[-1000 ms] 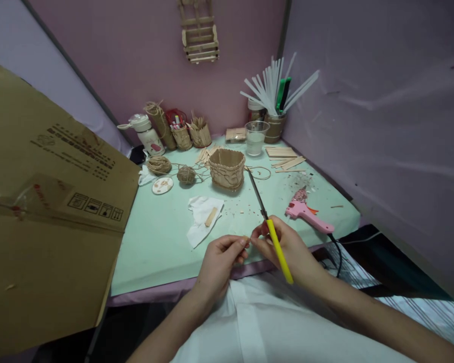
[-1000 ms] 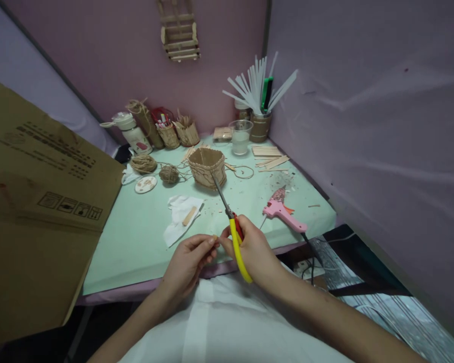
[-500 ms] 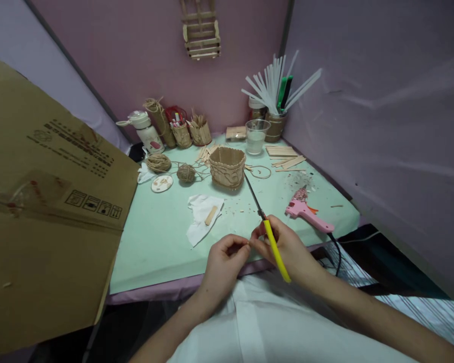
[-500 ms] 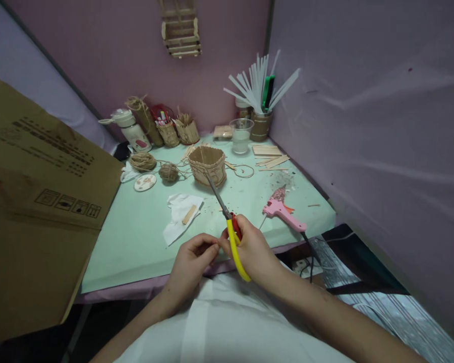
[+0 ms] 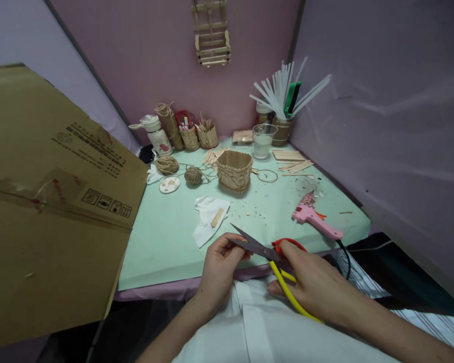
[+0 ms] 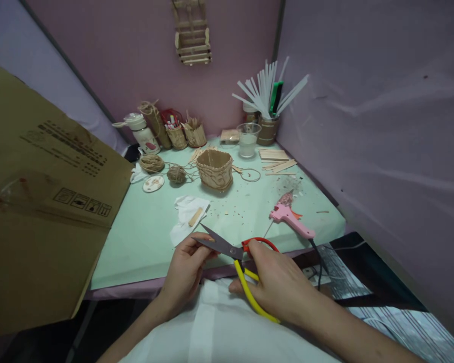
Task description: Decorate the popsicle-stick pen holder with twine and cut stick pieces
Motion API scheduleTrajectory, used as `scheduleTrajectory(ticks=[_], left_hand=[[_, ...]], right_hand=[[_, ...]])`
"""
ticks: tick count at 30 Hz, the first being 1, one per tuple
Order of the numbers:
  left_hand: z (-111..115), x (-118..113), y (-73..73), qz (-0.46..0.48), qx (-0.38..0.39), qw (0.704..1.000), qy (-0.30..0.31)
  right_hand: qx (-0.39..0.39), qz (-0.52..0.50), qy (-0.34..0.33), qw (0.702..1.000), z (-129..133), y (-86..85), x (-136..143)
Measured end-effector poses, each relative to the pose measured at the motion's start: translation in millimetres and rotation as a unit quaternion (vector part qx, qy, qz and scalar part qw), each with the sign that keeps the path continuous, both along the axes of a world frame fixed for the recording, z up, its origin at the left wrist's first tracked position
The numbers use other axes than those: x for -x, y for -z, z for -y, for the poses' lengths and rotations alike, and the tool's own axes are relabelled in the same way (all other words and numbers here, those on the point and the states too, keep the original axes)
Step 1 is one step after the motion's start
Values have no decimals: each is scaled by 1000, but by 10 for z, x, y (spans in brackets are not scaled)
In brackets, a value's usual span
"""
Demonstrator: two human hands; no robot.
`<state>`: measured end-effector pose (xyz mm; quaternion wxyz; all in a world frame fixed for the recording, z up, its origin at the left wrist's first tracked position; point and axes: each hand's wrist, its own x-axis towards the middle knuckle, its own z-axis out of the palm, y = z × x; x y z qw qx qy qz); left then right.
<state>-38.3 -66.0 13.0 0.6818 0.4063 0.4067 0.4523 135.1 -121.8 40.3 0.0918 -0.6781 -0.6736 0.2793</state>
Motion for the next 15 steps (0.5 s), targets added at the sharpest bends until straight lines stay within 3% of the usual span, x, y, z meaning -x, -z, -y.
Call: scheduleTrajectory(ticks=[15], left_hand=[[7,-16,40,17,41,998,54]], right_hand=[[28,-7,-23,999,47,124,-45]])
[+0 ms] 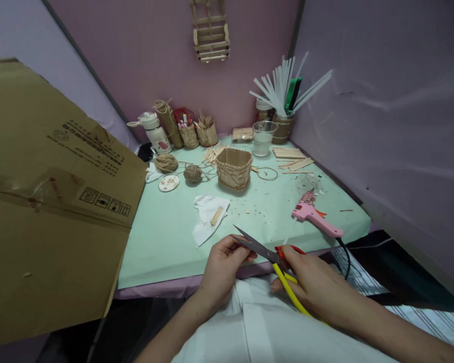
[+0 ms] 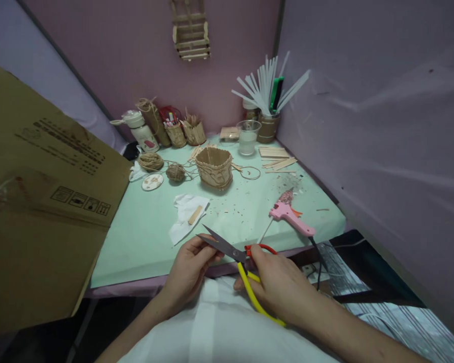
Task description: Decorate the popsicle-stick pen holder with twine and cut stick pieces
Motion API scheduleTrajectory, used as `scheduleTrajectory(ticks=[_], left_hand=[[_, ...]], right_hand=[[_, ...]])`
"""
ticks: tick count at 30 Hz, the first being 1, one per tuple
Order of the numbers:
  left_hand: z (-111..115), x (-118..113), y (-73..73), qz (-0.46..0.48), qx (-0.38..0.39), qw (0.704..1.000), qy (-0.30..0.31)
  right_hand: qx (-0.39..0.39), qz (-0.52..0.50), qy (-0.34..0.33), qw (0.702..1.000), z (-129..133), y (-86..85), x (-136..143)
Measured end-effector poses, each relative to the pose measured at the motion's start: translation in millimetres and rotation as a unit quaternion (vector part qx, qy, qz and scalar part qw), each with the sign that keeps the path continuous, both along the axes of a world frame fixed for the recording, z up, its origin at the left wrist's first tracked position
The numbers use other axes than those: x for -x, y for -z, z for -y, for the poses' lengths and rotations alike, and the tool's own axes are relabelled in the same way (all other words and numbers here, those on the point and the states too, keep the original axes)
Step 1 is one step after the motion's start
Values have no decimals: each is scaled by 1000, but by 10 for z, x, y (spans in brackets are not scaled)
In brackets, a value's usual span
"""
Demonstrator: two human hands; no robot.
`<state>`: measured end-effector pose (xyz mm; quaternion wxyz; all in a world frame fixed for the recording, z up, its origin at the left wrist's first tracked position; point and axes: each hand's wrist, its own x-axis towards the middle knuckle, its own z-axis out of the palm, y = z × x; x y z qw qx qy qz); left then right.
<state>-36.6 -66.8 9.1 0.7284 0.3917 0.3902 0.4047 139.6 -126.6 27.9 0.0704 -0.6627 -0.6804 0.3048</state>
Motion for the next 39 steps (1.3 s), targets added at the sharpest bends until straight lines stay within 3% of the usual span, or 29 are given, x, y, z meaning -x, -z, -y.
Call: scheduleTrajectory(ticks=[4,7,13,17,21,25,30,35,39], left_hand=[[-7,-18,-25,-6,49,999,10],[-20,-29,-37,-1,79,997,21],[2,-50,-26,15,115,991,71],[22,-64,-9,18,134,986,103],[25,-76,6,19,158,982,98],[20,-83,14,44,178,980,77],[25,-83,27,63,171,982,57],[36,-76,-1,55,132,990,8],[49,-84,-34,61,98,993,-9]], right_hand=[[18,-76,17,997,-17,62,-55],[-12,-140,51,989,-49,100,-93],[-84,-303,117,942,-92,33,23],[-85,-332,98,934,-113,8,129],[-82,-340,94,932,-126,91,177],[-94,-327,106,934,-122,131,191],[-103,-309,94,941,-98,28,145],[-65,-107,81,989,-25,-104,16],[-53,-10,49,997,46,-75,-29]])
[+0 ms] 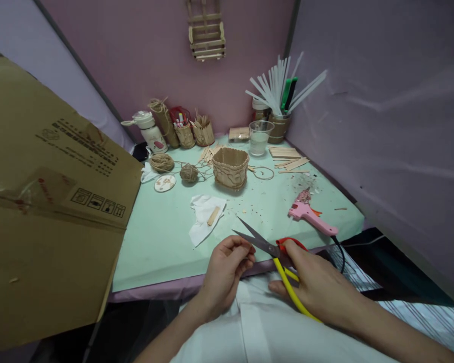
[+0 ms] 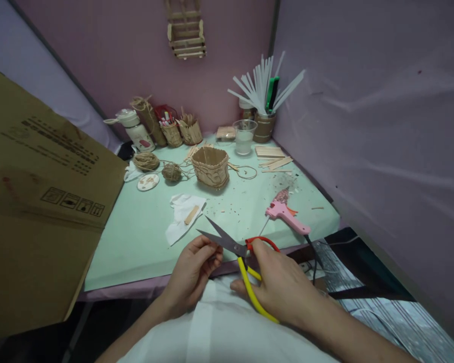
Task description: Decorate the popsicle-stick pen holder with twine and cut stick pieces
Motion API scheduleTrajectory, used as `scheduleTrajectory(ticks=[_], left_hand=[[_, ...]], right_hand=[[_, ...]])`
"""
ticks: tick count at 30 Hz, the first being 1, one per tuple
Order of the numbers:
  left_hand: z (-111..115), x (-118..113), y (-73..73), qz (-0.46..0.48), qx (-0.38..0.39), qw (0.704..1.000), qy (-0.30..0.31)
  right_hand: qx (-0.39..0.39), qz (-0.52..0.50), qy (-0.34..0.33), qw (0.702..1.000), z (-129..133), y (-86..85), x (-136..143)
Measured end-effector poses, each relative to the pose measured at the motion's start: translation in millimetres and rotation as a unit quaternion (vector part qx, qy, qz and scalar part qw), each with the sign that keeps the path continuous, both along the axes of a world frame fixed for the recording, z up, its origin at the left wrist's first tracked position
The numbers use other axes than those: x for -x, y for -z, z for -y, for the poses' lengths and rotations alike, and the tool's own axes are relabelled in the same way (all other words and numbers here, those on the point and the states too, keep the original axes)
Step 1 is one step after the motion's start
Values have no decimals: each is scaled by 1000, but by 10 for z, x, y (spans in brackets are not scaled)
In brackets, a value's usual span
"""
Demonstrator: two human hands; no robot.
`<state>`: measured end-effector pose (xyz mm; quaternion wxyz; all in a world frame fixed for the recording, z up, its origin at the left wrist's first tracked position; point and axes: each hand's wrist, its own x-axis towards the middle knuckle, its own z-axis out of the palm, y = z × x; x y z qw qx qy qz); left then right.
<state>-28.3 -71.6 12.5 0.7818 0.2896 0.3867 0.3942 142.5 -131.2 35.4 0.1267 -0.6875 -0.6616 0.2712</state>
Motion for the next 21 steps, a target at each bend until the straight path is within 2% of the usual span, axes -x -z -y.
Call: scheduleTrajectory(ticks=[7,21], left_hand=[[18,-21,-10,19,7,999,-39],[29,-24,-12,18,19,999,-37]], right_hand=[[6,44,-23,999,14,41,11],[-3,62,-21,998,27,80,17]])
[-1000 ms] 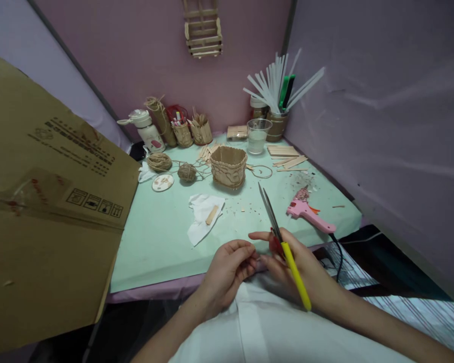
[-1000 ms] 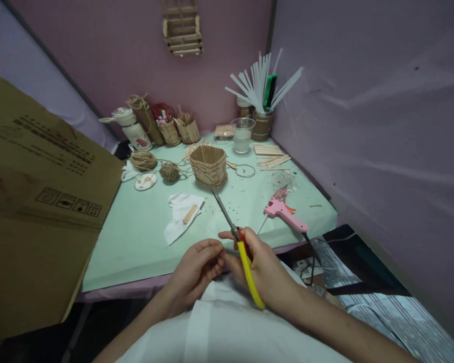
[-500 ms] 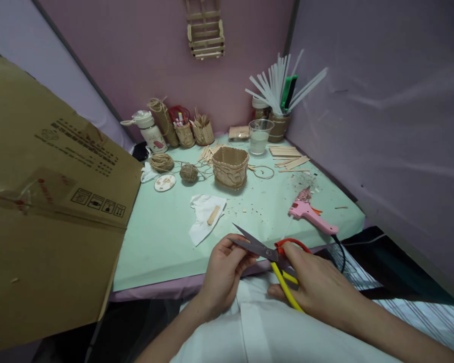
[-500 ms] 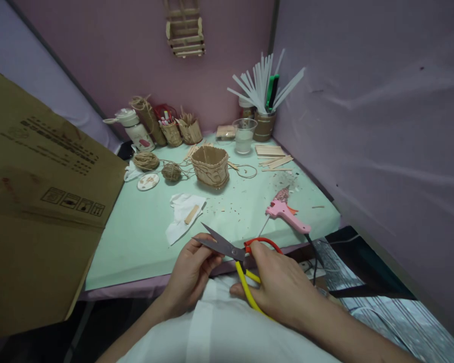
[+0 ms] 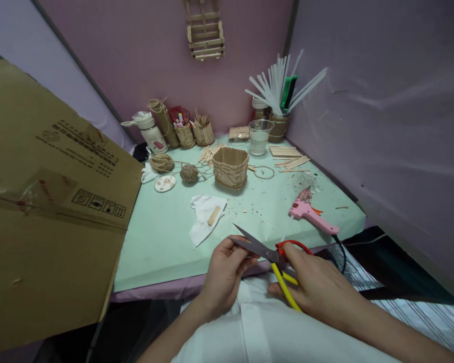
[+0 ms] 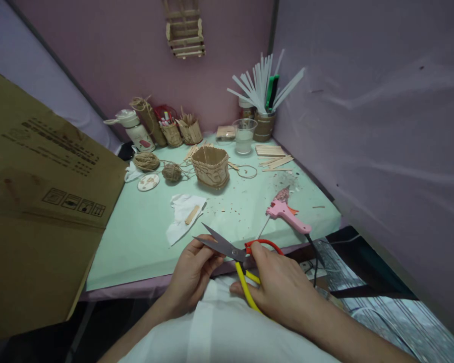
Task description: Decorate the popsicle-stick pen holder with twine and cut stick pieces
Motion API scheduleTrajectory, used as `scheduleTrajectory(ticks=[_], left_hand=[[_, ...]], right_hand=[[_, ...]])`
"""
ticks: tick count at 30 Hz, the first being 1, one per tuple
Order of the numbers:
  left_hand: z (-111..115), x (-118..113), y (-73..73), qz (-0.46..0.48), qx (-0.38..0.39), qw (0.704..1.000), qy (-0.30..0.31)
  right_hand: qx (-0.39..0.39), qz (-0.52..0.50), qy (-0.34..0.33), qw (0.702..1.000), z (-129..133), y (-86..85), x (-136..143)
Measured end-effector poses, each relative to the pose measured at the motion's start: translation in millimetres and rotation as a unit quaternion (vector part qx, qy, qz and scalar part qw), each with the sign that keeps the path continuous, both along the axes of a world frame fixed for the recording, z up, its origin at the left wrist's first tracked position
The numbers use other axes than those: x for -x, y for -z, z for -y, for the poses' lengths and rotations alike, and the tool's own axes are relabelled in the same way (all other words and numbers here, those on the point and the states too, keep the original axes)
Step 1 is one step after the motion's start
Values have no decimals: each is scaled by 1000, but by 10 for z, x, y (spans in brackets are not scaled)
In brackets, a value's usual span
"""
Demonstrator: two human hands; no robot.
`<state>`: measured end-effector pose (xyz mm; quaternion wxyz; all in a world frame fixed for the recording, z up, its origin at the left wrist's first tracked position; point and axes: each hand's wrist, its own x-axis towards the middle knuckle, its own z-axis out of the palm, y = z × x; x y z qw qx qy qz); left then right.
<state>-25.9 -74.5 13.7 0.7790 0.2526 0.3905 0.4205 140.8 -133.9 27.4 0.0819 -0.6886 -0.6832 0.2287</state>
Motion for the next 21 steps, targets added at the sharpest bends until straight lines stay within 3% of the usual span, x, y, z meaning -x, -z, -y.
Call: scheduleTrajectory(ticks=[9,15,21], left_hand=[[7,13,38,3,-9,1000,28],[-18,28,41,1,7,999,40],[-40,26,68,-22,12,998,56]], right_hand=[[29,33,-7,999,1,28,-8],[28,-113,27,993,-27,72,-76],[14,-119,19,993,-48,48,-118]])
